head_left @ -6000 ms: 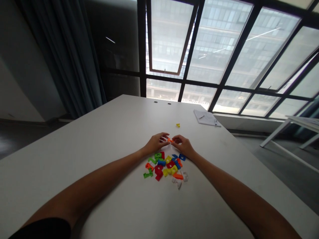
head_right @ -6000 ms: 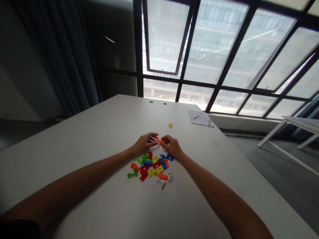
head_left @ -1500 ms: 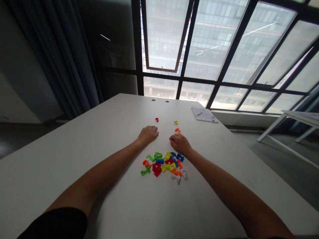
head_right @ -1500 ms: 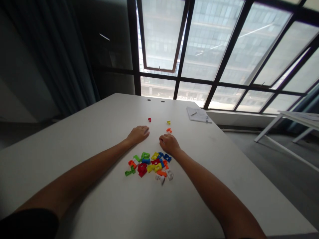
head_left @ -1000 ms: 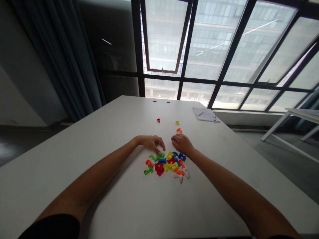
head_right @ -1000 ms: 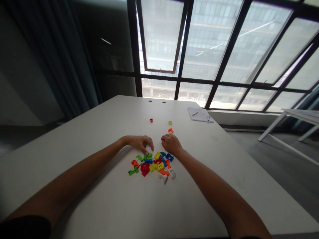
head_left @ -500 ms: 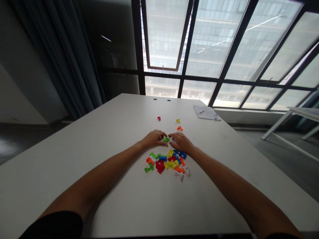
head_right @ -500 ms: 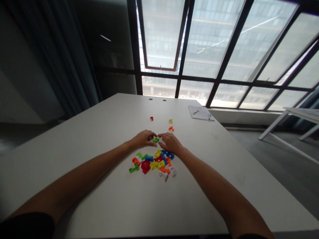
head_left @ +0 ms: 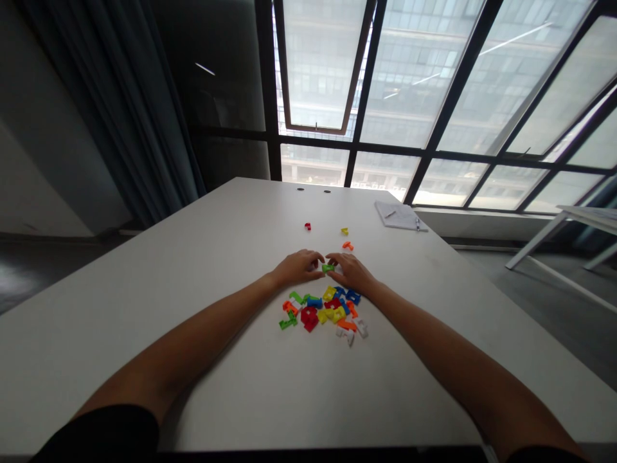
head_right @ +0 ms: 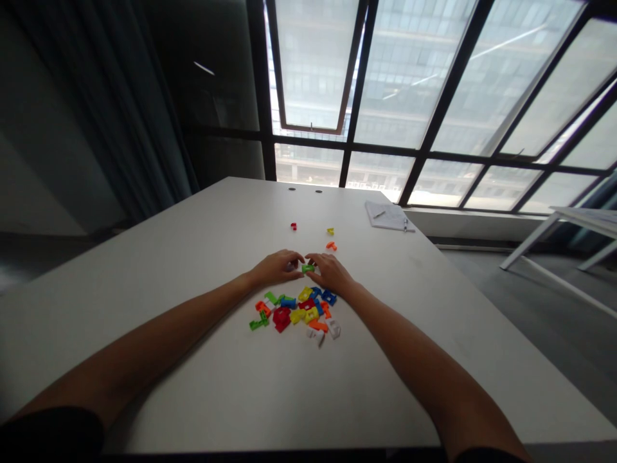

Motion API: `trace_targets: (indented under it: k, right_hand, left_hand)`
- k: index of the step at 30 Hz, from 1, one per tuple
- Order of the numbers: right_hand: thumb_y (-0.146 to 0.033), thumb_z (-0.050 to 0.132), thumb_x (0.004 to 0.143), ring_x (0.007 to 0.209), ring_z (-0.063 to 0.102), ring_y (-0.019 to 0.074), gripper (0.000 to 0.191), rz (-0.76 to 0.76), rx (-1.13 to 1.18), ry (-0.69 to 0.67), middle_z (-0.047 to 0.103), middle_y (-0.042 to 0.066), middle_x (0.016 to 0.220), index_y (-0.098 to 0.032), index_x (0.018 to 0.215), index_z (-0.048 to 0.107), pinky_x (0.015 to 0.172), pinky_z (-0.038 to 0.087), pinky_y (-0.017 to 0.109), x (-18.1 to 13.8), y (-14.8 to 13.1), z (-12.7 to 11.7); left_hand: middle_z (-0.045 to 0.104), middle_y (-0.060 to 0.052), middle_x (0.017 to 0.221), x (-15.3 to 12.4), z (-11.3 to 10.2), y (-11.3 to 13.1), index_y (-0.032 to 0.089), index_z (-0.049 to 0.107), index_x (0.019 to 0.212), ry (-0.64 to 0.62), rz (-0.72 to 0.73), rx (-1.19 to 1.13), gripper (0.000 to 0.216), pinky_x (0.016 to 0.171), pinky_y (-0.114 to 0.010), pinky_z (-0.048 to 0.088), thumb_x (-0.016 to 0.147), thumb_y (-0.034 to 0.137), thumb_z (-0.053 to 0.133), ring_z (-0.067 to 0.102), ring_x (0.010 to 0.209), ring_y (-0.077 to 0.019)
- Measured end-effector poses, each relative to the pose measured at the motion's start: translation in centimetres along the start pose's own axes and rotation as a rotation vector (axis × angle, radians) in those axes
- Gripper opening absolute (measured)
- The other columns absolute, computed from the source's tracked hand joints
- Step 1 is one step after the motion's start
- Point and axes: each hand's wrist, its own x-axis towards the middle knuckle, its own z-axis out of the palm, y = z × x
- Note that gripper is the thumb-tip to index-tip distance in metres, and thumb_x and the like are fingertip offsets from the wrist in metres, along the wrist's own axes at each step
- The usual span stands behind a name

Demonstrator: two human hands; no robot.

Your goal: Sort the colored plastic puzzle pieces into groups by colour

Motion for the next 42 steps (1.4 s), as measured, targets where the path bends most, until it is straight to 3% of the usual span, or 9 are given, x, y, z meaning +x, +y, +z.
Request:
trace_targets:
  k: [7,12,17,20,23,26,30,36,42]
  right_hand:
    - [-0.028,0.072,0.091,0.087,0.069,0.0207,0.047,-0.026,0.023,0.037,0.074,0.007,0.107,-0.020,0.132,0.051,0.089,0.051,0.039,-0.2,0.1,0.0]
    - [-0.021,0.069,0.091,0.088,0.068,0.0218,0.053,-0.026,0.000,0.058,0.072,0.008,0.114,-0.021,0.139,0.047,0.092,0.052,0.042,-0.2,0.0,-0.1]
    - [-0.016,0.063,0.090,0.085,0.066,0.0211,0.054,0.029,-0.010,0.084,0.068,0.012,0.121,-0.019,0.141,0.047,0.091,0.054,0.043,-0.1,-0.1,0.0]
    - [-0.015,0.059,0.091,0.084,0.066,0.0202,0.039,0.047,-0.026,0.068,0.071,0.010,0.111,-0.017,0.130,0.059,0.088,0.053,0.039,0.0,-0.2,0.0]
    - [-0.015,0.059,0.091,0.085,0.065,0.0205,0.023,0.032,-0.029,0.031,0.074,0.008,0.096,-0.018,0.111,0.070,0.088,0.052,0.036,0.1,-0.3,0.0]
    - [-0.017,0.063,0.088,0.080,0.065,0.0189,0.016,0.124,0.075,0.016,0.075,0.006,0.087,-0.019,0.097,0.076,0.083,0.051,0.033,0.2,-0.1,-0.2]
    - [-0.028,0.068,0.086,0.073,0.065,0.0171,0.017,0.307,0.370,-0.094,0.076,0.004,0.085,-0.018,0.095,0.079,0.073,0.051,0.030,0.3,0.4,-0.9]
    - [-0.052,0.072,0.086,0.096,0.067,0.0226,0.037,0.191,0.546,-0.433,0.077,0.007,0.100,-0.021,0.103,0.082,0.088,0.052,0.032,0.7,0.4,-2.5]
    - [-0.048,0.077,0.082,0.099,0.064,0.0227,0.031,0.087,0.492,-0.542,0.074,0.004,0.096,-0.024,0.102,0.082,0.090,0.049,0.031,1.0,-0.9,-2.9]
  left_hand:
    - [0.072,-0.002,0.101,-0.2,0.0,0.0,0.027,0.069,0.114,0.040,0.088,0.061,0.028,0.082,-0.031,0.048,0.094,0.046,0.063,0.065,0.095,-0.0203]
    - [0.072,-0.001,0.100,-0.2,0.0,0.3,0.028,0.068,0.115,0.113,0.057,0.109,0.026,0.080,-0.031,0.048,0.095,0.044,0.061,0.063,0.094,-0.0202]
    - [0.072,-0.005,0.099,0.1,0.3,-0.4,0.025,0.070,0.112,0.269,-0.209,0.224,0.026,0.080,-0.034,0.048,0.094,0.041,0.060,0.062,0.097,-0.0248]
    - [0.072,-0.010,0.105,0.3,0.6,-1.4,0.020,0.071,0.110,0.247,-0.424,0.291,0.031,0.084,-0.038,0.048,0.092,0.043,0.061,0.061,0.102,-0.0299]
    - [0.070,-0.015,0.119,0.5,0.7,-2.0,0.016,0.065,0.128,0.224,-0.546,0.314,0.048,0.088,-0.043,0.048,0.091,0.046,0.060,0.060,0.109,-0.0345]
    - [0.070,-0.014,0.117,0.6,0.7,-1.7,0.016,0.061,0.132,0.268,-0.497,0.300,0.048,0.089,-0.043,0.047,0.090,0.039,0.060,0.060,0.106,-0.0324]
    - [0.071,-0.010,0.106,0.4,0.8,-1.0,0.021,0.071,0.107,0.219,-0.343,0.349,0.024,0.089,-0.041,0.047,0.093,0.031,0.055,0.060,0.101,-0.0292]
    - [0.068,-0.013,0.115,0.4,1.2,-0.9,0.019,0.072,0.114,0.171,-0.311,0.418,0.030,0.089,-0.042,0.048,0.094,0.031,0.054,0.058,0.106,-0.0303]
    - [0.072,-0.008,0.103,0.4,0.9,-0.3,0.022,0.075,0.100,0.151,-0.131,0.366,0.025,0.086,-0.037,0.050,0.095,0.026,0.051,0.062,0.097,-0.0248]
